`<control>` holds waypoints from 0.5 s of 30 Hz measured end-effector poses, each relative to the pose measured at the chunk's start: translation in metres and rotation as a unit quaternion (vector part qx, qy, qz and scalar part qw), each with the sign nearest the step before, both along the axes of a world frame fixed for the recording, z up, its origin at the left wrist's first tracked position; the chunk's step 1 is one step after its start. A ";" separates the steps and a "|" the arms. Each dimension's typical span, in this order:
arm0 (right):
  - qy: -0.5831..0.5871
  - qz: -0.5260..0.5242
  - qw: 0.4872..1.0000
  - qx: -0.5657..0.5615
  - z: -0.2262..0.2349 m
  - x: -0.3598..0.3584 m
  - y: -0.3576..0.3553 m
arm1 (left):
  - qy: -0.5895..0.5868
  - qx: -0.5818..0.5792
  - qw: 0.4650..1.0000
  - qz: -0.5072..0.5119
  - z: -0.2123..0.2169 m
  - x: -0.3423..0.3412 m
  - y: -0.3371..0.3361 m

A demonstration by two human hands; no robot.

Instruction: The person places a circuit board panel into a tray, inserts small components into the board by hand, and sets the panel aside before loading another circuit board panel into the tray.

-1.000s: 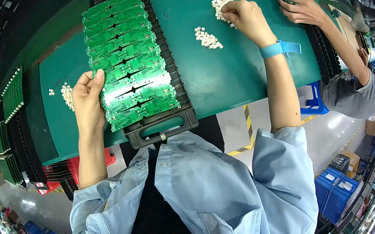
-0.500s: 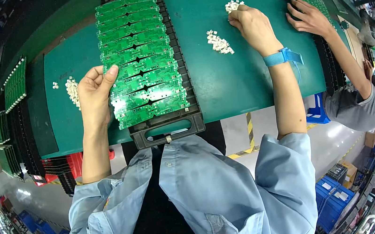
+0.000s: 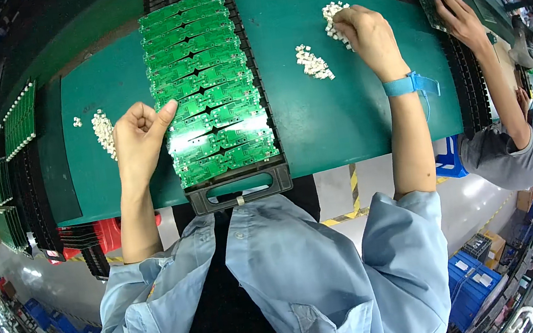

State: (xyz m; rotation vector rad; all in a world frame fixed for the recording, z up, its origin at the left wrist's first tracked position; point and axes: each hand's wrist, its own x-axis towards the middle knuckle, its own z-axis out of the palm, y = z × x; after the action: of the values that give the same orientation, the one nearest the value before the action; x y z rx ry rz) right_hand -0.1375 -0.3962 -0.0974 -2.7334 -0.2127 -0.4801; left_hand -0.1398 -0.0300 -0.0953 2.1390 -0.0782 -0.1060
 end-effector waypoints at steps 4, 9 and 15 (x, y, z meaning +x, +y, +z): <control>0.016 0.002 0.999 -0.032 0.001 -0.006 -0.001 | 0.003 -0.006 1.000 -0.013 -0.006 0.003 0.004; 0.035 0.036 0.996 -0.076 0.000 0.001 0.010 | -0.016 -0.009 1.000 0.011 -0.004 0.000 0.011; 0.089 0.017 0.974 -0.209 0.012 0.001 0.020 | -0.137 0.073 0.981 0.116 0.012 0.027 0.078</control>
State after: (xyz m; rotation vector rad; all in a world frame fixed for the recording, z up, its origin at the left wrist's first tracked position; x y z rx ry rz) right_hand -0.1361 -0.3765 -0.0858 -3.1539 -0.3486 -0.1925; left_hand -0.1126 0.0480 -0.0836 2.2805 0.0185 0.3292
